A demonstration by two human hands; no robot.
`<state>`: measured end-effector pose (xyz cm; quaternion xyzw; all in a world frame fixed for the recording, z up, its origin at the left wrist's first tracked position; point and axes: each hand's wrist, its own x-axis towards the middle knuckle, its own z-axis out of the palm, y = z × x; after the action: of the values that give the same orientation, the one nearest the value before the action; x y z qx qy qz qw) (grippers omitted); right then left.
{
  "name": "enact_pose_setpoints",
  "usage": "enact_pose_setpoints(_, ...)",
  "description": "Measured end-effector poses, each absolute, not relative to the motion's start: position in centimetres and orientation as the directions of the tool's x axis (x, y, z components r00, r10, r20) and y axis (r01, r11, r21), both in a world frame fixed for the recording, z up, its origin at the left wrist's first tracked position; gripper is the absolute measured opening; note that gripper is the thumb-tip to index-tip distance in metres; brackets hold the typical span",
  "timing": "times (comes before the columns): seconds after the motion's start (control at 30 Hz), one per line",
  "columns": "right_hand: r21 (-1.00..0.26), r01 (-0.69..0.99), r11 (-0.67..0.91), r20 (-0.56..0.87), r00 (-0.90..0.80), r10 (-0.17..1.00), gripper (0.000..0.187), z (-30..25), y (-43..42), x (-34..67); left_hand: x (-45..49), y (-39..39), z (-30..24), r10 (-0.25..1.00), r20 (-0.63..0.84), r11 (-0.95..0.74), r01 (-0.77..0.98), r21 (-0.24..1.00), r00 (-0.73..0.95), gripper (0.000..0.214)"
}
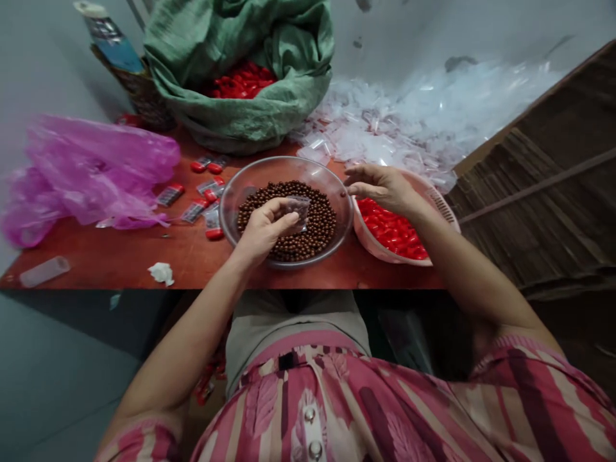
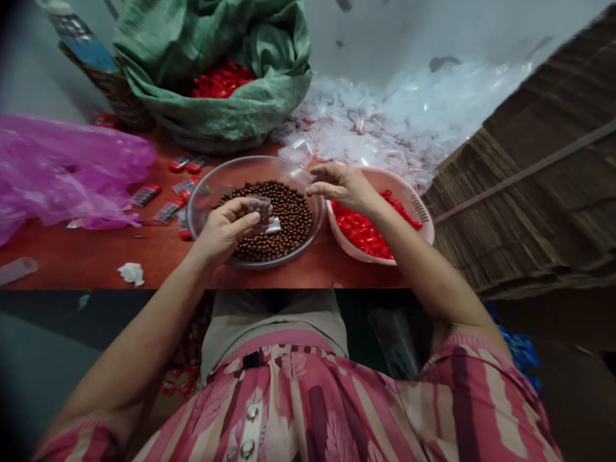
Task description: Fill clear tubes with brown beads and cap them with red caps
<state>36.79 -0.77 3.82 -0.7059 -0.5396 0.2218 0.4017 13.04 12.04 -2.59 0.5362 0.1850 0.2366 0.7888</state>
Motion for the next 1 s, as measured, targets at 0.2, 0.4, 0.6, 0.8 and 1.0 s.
enact_pose_setpoints(0.2,-0.220,0.832,-0.510,-0.084,0.504,0.859,0.022,2.8,-7.8,43.2,12.7,11.5,-3.3,0.532,-0.108,0.387,-0.127,0.913,0.840,0.045)
enact_pose_setpoints(0.4,0.287,0.821,-0.493,-0.268,0.563,0.782,0.032,-0.3,-9.8,44.7,12.7,11.4,-3.1,0.554,-0.150,0.393,-0.099,0.914,0.819,0.043)
enact_pose_setpoints(0.6,0.259,0.893,-0.369,-0.312,0.439,0.843,0.031,-1.1,-9.4,45.3,12.8,11.2,-3.0,0.576,-0.165,0.370,-0.076,0.926,0.801,0.042)
enact_pose_setpoints(0.8,-0.249,0.673,-0.696,-0.067,0.705,0.706,0.028,1.1,-10.4,45.1,12.7,11.2,-2.8,0.560,-0.141,0.384,-0.105,0.917,0.816,0.037)
enact_pose_setpoints(1.0,-0.850,0.344,-0.398,-0.097,0.641,0.761,0.034,3.6,-7.9,39.1,12.5,11.1,-2.6,0.484,-0.075,0.393,-0.140,0.909,0.872,0.037)
